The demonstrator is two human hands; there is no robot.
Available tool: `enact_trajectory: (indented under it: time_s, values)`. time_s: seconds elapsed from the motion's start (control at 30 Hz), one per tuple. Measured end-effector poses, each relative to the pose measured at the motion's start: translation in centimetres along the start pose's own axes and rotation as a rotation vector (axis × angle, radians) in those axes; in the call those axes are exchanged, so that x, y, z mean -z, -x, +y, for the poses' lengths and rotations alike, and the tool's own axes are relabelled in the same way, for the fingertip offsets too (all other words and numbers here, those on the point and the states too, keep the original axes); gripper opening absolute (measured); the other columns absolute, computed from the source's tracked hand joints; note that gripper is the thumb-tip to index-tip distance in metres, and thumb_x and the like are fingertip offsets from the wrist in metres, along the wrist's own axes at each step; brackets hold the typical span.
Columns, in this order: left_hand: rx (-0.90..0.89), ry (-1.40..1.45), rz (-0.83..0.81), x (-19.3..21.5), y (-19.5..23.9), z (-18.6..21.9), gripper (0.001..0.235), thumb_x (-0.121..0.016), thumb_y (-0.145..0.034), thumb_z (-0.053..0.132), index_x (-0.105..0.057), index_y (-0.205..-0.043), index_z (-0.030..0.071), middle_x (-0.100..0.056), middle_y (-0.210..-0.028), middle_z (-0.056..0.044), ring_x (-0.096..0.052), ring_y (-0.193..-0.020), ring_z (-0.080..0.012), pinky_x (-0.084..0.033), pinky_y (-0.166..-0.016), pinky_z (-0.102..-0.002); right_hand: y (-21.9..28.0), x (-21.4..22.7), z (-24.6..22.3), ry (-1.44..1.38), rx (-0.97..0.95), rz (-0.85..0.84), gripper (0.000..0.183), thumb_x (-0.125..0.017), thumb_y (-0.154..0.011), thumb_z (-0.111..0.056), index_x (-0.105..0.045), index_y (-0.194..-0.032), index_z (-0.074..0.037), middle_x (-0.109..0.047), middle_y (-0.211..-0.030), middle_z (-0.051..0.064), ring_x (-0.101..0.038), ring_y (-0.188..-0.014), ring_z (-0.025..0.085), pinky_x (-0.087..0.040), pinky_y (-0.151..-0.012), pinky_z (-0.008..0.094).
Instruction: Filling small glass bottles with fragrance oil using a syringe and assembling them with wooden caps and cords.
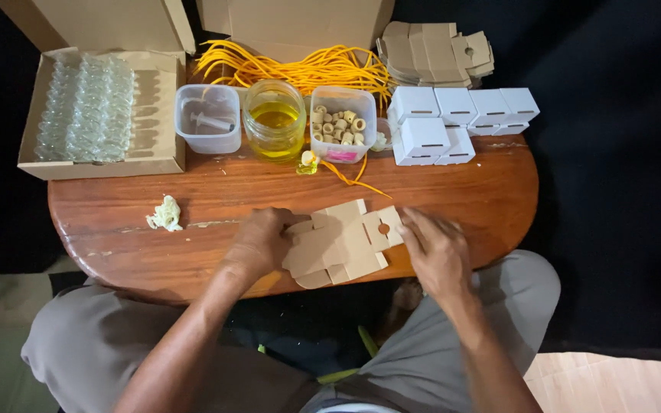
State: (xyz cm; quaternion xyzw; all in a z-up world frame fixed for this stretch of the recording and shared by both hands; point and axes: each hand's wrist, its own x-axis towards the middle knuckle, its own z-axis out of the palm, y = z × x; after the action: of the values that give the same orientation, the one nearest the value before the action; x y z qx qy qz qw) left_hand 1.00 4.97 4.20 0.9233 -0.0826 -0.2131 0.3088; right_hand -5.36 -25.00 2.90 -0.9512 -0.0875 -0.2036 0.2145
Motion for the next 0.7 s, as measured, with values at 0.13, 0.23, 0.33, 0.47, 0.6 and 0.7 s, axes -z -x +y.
enact_trajectory:
  time_s: [0.13, 0.23, 0.33, 0.47, 0.6, 0.7]
  values:
    - [-0.042, -0.125, 0.031, -3.1, -2.7, -4.1, 0.026, -0.075, -0.086, 0.014, -0.079, -0.112, 0.015, -0.079, -0.098, -0.014, -0.076, -0.096, -0.0385, -0.065, -0.078, -0.047, -1.3, -1.3, -1.4, -0.034, -0.008, -0.013, 0.034, -0.079, -0.089, -0.028, -0.076, -0.122, -0.02, -0.077, -0.105, -0.001, -0.073, -0.103, 0.021, -0.054, -0.09, 0.036]
    - [0.013, -0.169, 0.034, -3.7, -3.1, -4.3, 0.026, -0.076, -0.085, 0.025, -0.079, -0.111, 0.025, -0.079, -0.095, -0.005, -0.077, -0.094, -0.0304, -0.065, -0.078, -0.043, -1.3, -1.8, -2.8, 0.113, -0.24, -0.087, 0.049, -0.076, -0.084, -0.042, -0.071, -0.129, -0.023, -0.07, -0.116, 0.001, -0.067, -0.108, 0.028, -0.055, -0.088, 0.042]
    - [-0.063, 0.005, 0.0, -2.5, -0.9, -2.4, 0.028, -0.074, -0.084, 0.025, -0.078, -0.11, 0.019, -0.079, -0.09, -0.008, -0.077, -0.09, -0.0334, -0.063, -0.077, -0.043, -1.1, -1.7, -3.5, 0.051, -0.47, -0.141, 0.052, -0.076, -0.083, -0.034, -0.07, -0.129, -0.01, -0.072, -0.111, 0.016, -0.07, -0.102, 0.04, -0.055, -0.093, 0.053]
    - [-0.089, 0.218, -0.251, 1.5, 3.4, 2.1, 0.034, -0.061, -0.083, 0.018, -0.073, -0.112, 0.005, -0.078, -0.097, -0.024, -0.074, -0.103, -0.0443, -0.057, -0.089, -0.052, -0.9, -1.7, -2.8, -0.339, -0.376, -0.056, 0.023, -0.074, -0.086, -0.012, -0.078, -0.109, -0.011, -0.071, -0.094, 0.014, -0.071, -0.097, 0.037, -0.055, -0.087, 0.044]
    - [0.013, 0.11, -0.036, 1.9, 1.4, 1.6, 0.05, -0.074, -0.084, 0.053, -0.07, -0.118, 0.017, -0.077, -0.106, -0.015, -0.071, -0.11, -0.0413, -0.054, -0.096, -0.051, -2.9, -0.6, -3.9, -0.455, -0.208, -0.078, 0.012, -0.074, -0.088, -0.006, -0.08, -0.097, -0.012, -0.067, -0.082, 0.01, -0.071, -0.083, 0.029, -0.056, -0.08, 0.037]
    - [-0.034, 0.249, 0.031, -0.1, 0.5, 0.8, 0.07, -0.082, -0.078, 0.049, -0.057, -0.14, 0.026, -0.073, -0.127, -0.007, -0.067, -0.121, -0.0352, -0.053, -0.101, -0.05, -4.5, -0.2, -5.3, -0.502, -0.085, -0.153, 0.013, -0.074, -0.089, -0.004, -0.081, -0.094, -0.013, -0.067, -0.079, 0.009, -0.07, -0.08, 0.031, -0.055, -0.079, 0.038]
